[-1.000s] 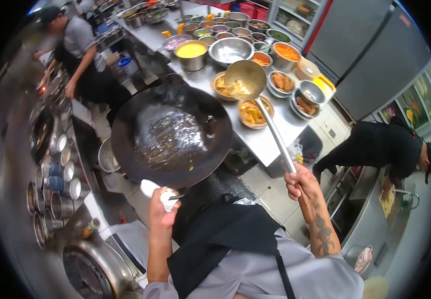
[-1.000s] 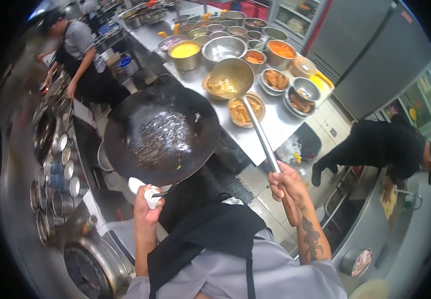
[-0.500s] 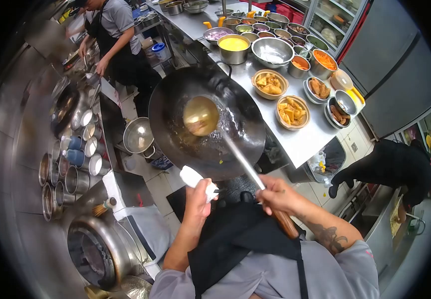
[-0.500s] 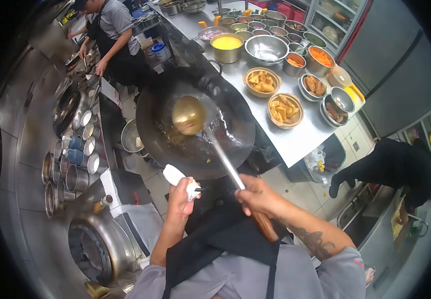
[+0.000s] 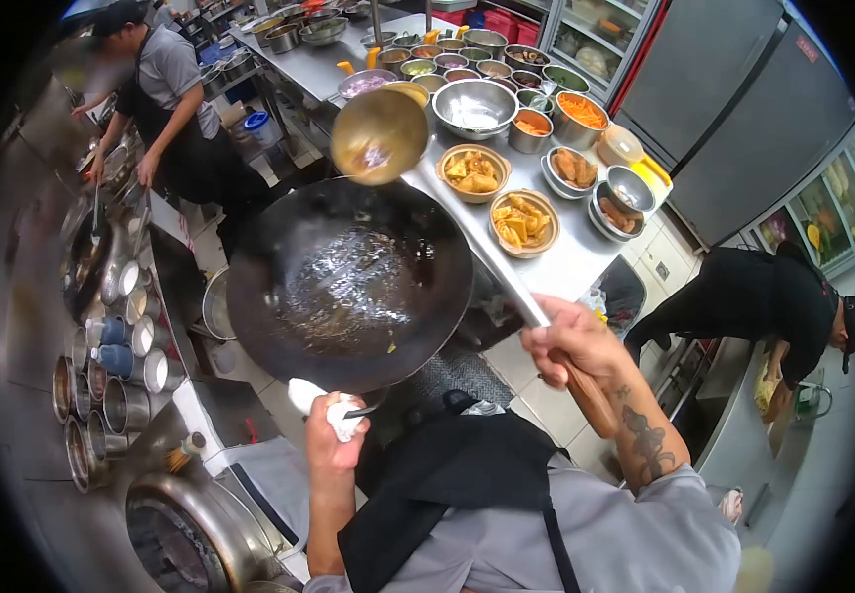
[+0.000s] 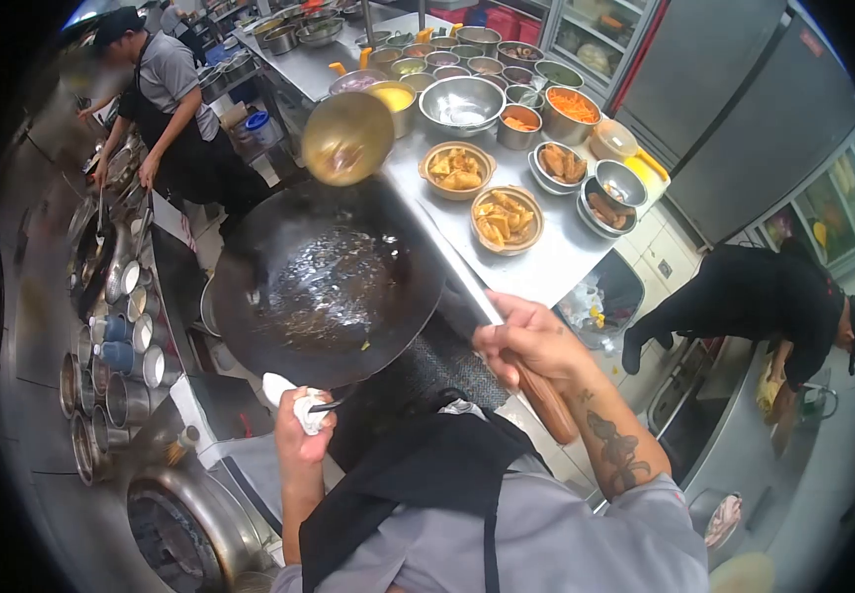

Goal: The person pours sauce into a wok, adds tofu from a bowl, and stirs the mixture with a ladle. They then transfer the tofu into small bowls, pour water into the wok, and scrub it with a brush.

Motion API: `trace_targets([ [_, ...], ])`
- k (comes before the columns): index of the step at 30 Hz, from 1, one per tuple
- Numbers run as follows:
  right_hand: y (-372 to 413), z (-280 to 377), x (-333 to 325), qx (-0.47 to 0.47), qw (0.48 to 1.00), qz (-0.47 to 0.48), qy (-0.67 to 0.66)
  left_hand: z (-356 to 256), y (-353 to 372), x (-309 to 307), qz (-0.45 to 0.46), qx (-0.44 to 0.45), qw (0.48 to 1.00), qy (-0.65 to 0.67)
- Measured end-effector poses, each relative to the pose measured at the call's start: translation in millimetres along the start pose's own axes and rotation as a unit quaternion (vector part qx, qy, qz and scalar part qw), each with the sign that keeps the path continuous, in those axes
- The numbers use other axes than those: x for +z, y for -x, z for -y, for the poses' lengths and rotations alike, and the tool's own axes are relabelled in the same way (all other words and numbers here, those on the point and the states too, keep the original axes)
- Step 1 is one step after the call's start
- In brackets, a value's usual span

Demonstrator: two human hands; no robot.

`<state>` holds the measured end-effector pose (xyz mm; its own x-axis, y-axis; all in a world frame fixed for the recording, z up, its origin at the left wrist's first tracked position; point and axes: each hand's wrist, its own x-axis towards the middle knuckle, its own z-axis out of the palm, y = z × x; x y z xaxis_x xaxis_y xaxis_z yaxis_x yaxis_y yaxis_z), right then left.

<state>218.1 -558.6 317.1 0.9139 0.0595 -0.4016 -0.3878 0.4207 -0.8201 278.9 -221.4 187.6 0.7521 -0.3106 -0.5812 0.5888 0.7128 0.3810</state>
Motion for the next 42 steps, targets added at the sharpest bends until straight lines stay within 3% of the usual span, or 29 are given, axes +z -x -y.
trace_targets([
  [2,-15.5,-10.1,-36.0,-0.089,0.96,-0.103,0.244,-1.3,4.3,2.6,0.005,0.008,1.0,0.006],
  [4,-54.5,-40.0,-89.3,-0.212,0.828,-0.192,0.483,-3.0,10.5,4.0,0.007,0.023,1.0,0.02],
  [6,-77.4,-44.0,-123.3,-0.219,0.706,-0.262,0.621,-4.1,16.4,2.2,-0.001,0.048,0.999,0.011],
  [7,-80.0,-34.2,-132.3,-0.16,0.737,-0.247,0.608,-6.0,19.7,-1.2,0.017,0.051,0.998,0.019],
  [10,-89.6,-40.0,-161.3,-0.173,0.711,-0.257,0.632,-5.2,33.9,-1.6,-0.002,0.085,0.995,0.043],
  [13,-75.6,-19.9,-163.7,-0.182,0.752,-0.271,0.573,-0.8,46.9,-3.0,-0.062,0.129,0.989,0.042],
  [16,-67.3,-16.6,-183.4,-0.204,0.804,-0.251,0.499,3.1,56.5,-15.4,-0.085,0.151,0.983,0.055],
  [18,-76.5,-24.1,-199.6,-0.282,0.829,-0.223,0.428,8.9,61.5,-18.0,-0.092,0.164,0.98,0.07],
  [20,-71.9,-22.1,-202.3,-0.105,0.958,-0.177,0.197,14.9,69.3,-19.9,-0.104,0.17,0.977,0.07],
  [22,-74.3,-23.9,-206.5,-0.073,0.989,-0.126,0.033,20.1,74.6,-19.3,-0.093,0.162,0.979,0.079],
  [24,-70.8,-26.4,-208.0,-0.031,0.986,-0.074,-0.147,26.5,77.4,-14.0,-0.12,0.177,0.973,0.09],
  [29,-64.0,-37.1,-201.9,0.035,0.947,0.089,-0.308,34.6,84.7,-29.6,-0.135,0.197,0.966,0.098],
  [33,-78.7,-46.9,-164.2,0.094,0.948,0.191,-0.237,34.7,92.5,-37.3,-0.099,0.231,0.963,0.097],
  [37,-115.9,-57.1,-85.6,0.162,0.913,0.332,-0.175,27.7,106.0,-52.0,-0.099,0.287,0.948,0.1],
  [42,-162.0,-107.1,20.4,0.045,0.879,0.451,0.149,2.3,130.5,-52.4,-0.145,0.325,0.915,0.191],
])
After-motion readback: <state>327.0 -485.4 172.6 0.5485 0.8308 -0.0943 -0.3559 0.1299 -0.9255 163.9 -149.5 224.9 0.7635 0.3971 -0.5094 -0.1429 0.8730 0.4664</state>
